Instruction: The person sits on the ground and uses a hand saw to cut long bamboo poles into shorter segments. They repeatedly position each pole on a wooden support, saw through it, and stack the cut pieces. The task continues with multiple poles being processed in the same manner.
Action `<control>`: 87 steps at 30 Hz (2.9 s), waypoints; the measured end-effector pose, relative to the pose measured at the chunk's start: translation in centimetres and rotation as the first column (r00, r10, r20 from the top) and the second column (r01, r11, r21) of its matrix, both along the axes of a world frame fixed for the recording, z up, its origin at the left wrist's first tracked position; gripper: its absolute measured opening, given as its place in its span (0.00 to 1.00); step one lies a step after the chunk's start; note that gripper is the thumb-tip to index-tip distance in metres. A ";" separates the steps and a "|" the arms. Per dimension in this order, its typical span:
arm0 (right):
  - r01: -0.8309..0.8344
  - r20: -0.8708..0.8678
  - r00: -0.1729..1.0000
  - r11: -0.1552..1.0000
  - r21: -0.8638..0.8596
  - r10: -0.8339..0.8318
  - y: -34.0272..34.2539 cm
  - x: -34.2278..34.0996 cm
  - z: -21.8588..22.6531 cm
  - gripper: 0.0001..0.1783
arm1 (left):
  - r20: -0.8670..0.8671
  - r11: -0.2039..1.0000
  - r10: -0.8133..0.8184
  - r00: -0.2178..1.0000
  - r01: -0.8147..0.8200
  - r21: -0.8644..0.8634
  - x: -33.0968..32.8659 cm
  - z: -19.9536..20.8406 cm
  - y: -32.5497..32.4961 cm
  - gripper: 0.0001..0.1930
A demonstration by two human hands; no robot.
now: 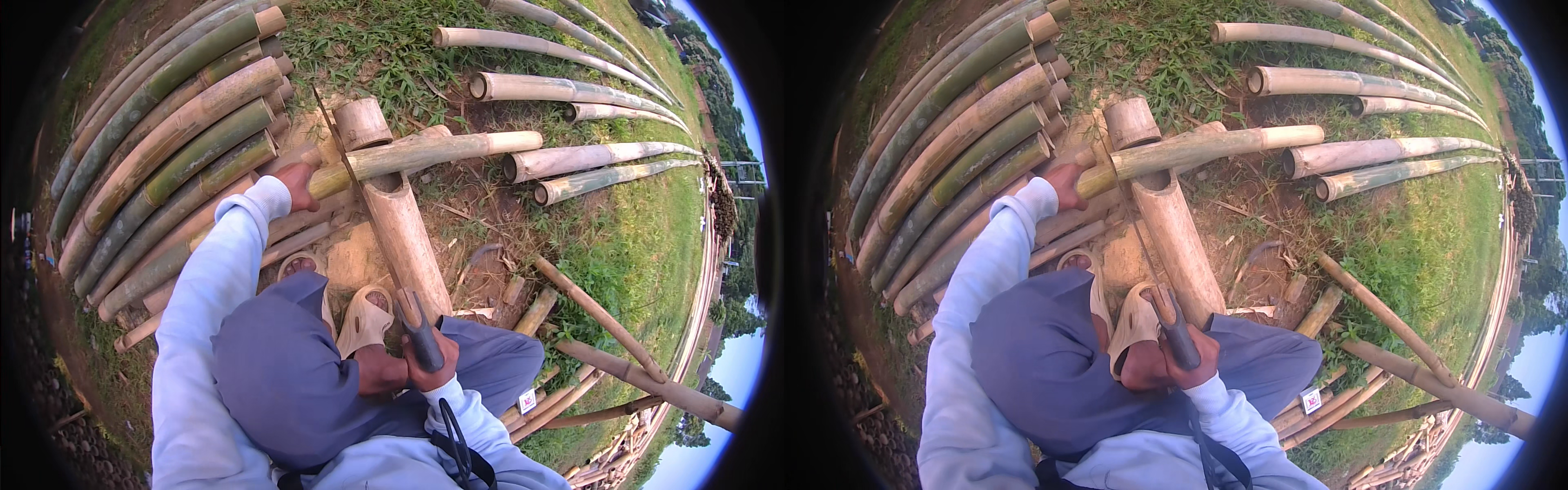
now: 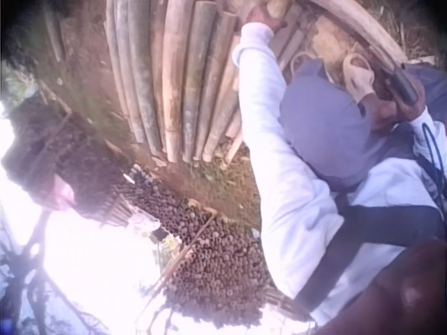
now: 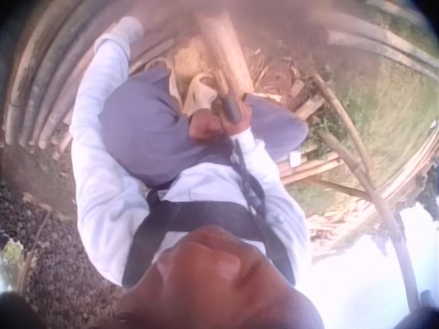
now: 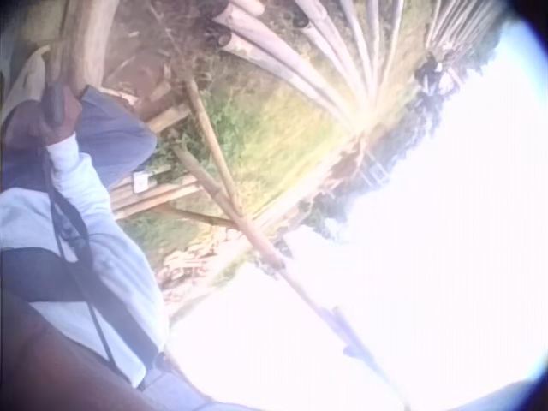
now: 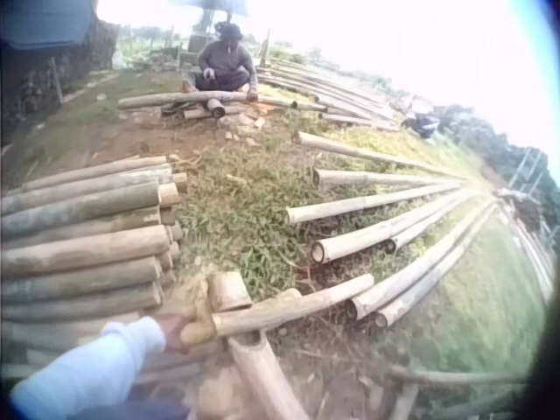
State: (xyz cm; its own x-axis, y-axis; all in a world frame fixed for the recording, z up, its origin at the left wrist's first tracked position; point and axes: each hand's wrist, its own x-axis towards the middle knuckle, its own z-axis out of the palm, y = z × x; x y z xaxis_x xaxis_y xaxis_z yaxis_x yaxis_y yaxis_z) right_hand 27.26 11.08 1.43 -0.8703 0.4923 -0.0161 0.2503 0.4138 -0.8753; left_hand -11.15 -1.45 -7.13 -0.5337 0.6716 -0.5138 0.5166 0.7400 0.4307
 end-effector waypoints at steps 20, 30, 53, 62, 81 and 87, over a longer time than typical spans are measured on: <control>0.102 -0.123 0.987 0.995 0.016 -0.099 1.9 -6.7 0.7 0.05 | -0.177 0.999 -0.032 0.984 0.030 -0.013 3.5 1.2 -0.5 0.29; 0.597 -0.210 0.767 0.794 -0.110 -0.606 3.9 1.7 -3.5 0.11 | -0.208 0.997 -0.037 0.977 0.023 -0.073 5.0 6.4 -4.5 0.35; 0.584 0.149 0.733 0.727 0.361 -0.664 11.2 -1.2 -15.9 0.33 | -0.861 0.970 0.173 0.478 0.068 0.233 -9.1 13.7 -1.4 0.18; 0.440 0.357 0.842 0.898 -0.019 -0.405 12.7 -0.3 -15.0 0.25 | -0.473 0.956 -0.287 0.833 0.220 -0.194 4.7 8.6 11.6 0.37; 0.182 0.070 0.898 0.221 -0.958 -0.434 10.3 -6.8 4.7 0.56 | 0.357 0.988 0.048 0.933 -0.097 0.120 8.2 19.6 15.6 0.23; 0.121 -0.055 0.884 0.342 -0.932 -0.464 7.8 -1.2 9.3 0.55 | 0.639 0.942 -0.055 0.767 -0.173 0.288 23.2 25.8 8.9 0.23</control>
